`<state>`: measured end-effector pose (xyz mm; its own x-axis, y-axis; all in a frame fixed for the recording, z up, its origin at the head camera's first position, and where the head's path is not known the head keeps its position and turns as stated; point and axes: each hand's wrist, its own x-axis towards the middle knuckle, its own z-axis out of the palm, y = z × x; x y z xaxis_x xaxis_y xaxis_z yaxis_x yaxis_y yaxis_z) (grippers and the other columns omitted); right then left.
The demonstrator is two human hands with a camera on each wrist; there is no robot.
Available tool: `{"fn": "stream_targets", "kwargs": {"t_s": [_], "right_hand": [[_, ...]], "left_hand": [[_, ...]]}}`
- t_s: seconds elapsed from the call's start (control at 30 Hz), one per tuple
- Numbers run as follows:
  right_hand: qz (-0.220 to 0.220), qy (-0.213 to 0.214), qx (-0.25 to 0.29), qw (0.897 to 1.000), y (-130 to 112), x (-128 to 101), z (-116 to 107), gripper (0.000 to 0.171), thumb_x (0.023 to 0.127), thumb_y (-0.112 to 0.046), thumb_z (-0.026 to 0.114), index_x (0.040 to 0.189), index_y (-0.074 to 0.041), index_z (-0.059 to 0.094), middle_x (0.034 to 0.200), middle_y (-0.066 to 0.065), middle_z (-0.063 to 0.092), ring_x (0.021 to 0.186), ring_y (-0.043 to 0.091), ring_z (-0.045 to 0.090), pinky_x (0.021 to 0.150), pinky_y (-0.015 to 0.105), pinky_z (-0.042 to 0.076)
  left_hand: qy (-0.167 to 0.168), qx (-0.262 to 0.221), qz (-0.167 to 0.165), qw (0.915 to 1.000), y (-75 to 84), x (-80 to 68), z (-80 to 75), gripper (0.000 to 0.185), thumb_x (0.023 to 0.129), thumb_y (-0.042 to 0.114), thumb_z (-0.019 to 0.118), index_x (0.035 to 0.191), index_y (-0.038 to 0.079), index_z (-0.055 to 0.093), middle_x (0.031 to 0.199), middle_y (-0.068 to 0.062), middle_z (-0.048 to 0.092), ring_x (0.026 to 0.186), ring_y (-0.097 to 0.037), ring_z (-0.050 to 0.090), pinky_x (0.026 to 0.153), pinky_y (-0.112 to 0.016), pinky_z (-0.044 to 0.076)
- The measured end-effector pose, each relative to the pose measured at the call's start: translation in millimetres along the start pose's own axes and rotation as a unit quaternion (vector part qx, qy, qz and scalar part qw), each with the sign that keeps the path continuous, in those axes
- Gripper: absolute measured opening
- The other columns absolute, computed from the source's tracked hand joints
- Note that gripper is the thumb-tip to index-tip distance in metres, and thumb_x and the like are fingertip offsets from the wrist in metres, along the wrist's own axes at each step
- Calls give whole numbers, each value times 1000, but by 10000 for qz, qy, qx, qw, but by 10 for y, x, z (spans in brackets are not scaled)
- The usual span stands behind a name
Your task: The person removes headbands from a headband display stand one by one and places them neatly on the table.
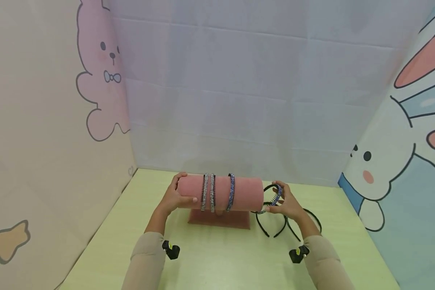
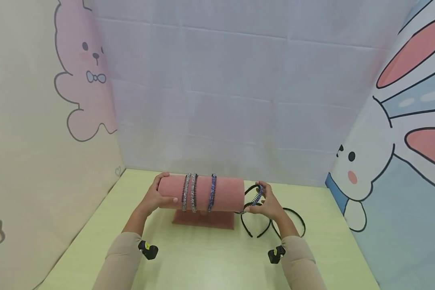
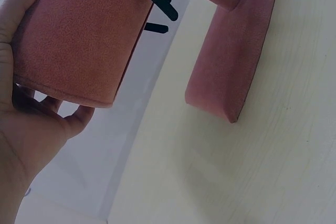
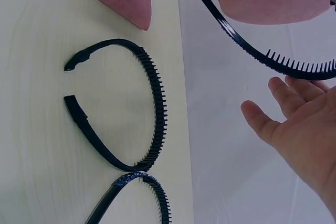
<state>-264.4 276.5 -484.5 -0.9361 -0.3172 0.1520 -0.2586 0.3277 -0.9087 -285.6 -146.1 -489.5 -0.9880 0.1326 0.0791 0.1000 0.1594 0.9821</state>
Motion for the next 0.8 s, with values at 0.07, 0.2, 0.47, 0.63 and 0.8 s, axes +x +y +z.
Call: {"fn": "stream_targets", "kwargs": {"t_s": [0.07, 0.2, 0.47, 0.63, 0.8], "right_hand": [[-34, 79, 80, 9999, 23, -18, 4, 98, 73, -8, 79, 143, -5, 10, 148, 22, 14, 133, 41, 18, 97, 64, 22], [-50, 279, 244, 9993, 48, -70, 10, 96, 74, -6, 78, 142, -4, 11, 148, 23, 14, 134, 41, 16, 98, 63, 21], [35, 709, 615, 9956, 27, -182, 44, 95, 77, 0, 74, 145, -2, 8, 149, 26, 9, 133, 45, 15, 99, 59, 25], [121, 1029, 888, 9906, 27, -244, 70, 92, 78, 3, 71, 147, -5, 9, 149, 26, 4, 132, 47, 13, 100, 58, 23], [42, 1361, 940, 9862, 18, -304, 99, 90, 79, 3, 69, 147, -5, 10, 148, 25, 9, 133, 44, 15, 99, 58, 24]], "left_hand": [[-16, -11, 23, 10000, 2, 3, 3, 102, 55, 16, 92, 138, 26, 33, 130, -8, 41, 103, -36, 51, 78, -45, 48], [-56, -23, 40, 10000, 1, 8, 4, 103, 54, 17, 92, 139, 24, 32, 131, -9, 41, 104, -36, 51, 78, -45, 48], [-66, -54, 71, 9999, -18, 13, -10, 103, 54, 16, 92, 138, 24, 32, 131, -8, 41, 104, -36, 51, 78, -45, 48], [-79, -56, 82, 9999, -18, 11, -5, 103, 55, 16, 91, 139, 24, 32, 131, -8, 40, 104, -36, 51, 78, -45, 48], [-68, -83, 74, 9999, -15, 11, -4, 103, 55, 15, 91, 138, 25, 32, 131, -7, 41, 104, -35, 52, 78, -45, 48]]}}
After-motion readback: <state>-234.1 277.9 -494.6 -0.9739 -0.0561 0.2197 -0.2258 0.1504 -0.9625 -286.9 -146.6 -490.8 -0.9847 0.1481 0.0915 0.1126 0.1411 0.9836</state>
